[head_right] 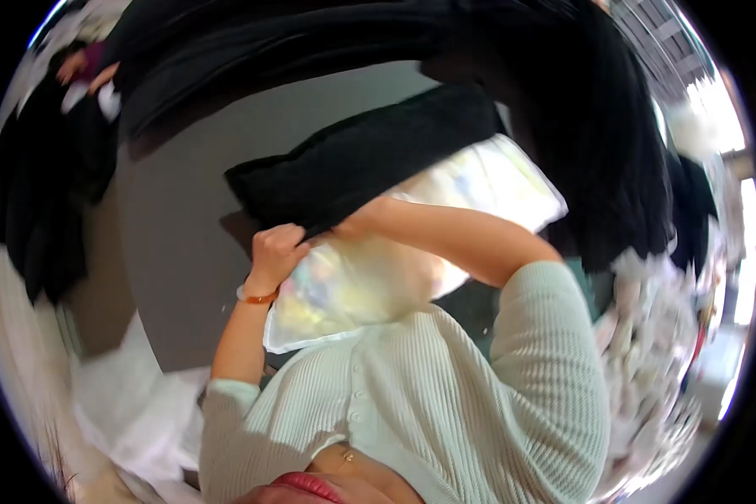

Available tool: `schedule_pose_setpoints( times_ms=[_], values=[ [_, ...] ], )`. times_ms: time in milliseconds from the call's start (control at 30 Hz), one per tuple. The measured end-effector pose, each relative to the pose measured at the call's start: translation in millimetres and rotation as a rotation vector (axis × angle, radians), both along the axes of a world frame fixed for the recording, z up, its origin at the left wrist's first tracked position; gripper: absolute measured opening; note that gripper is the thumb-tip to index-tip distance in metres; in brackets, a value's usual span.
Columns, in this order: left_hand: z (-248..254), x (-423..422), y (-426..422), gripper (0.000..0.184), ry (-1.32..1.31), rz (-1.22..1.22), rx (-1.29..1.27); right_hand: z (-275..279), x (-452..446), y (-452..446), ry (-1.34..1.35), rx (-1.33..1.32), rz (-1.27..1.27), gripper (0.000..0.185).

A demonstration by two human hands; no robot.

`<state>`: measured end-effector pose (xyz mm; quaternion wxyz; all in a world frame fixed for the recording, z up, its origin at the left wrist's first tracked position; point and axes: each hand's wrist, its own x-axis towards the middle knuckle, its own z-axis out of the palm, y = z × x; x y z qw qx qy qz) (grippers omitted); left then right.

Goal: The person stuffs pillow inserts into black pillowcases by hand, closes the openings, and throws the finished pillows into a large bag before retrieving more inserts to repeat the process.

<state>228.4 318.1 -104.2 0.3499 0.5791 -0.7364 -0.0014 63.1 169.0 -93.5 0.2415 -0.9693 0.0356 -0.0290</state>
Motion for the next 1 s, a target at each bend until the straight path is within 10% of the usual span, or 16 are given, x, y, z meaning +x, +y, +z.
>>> schedule_pose_setpoints(
  times_ms=[167,333,467,567,700,800,867,933,1000],
  values=[
    [-9.6,14.4,-3.4,0.024,-0.129,-0.05,0.027,69.8,-148.8,19.8,-0.064,-0.159,-0.018,0.041],
    [58.8,18.6,-26.6,0.03,-0.38,-0.171,0.535,49.3,-287.3,13.7,-0.609,-0.288,-1.349,0.036],
    [141.3,-71.8,-57.6,0.025,-0.326,-0.043,0.292,-31.3,-360.8,-20.4,-0.781,0.943,-1.946,0.043],
    [144.0,-179.3,-82.0,0.043,-0.065,-0.257,0.078,-79.6,-356.3,-36.7,-0.887,1.679,-1.485,0.055],
    [96.1,-327.8,-122.3,0.106,-0.329,-0.332,0.208,-42.5,-321.1,-40.3,-1.063,1.826,-1.215,0.055],
    [37.0,-347.2,-176.8,0.087,-0.582,-0.103,0.063,-44.2,-314.2,-44.2,-1.12,1.971,-1.055,0.051],
    [49.1,-328.7,-192.6,0.073,-0.257,-0.17,0.176,-68.1,-319.2,-51.0,-1.058,2.074,-0.633,0.043],
    [85.6,-311.0,-206.7,0.071,0.037,-0.155,0.267,-45.0,-310.0,-51.5,-0.844,1.911,-0.647,0.035],
    [113.3,-290.4,-219.8,0.07,0.214,-0.034,0.364,-44.1,-289.9,-45.7,-0.624,0.847,-0.725,0.025]
  ],
)
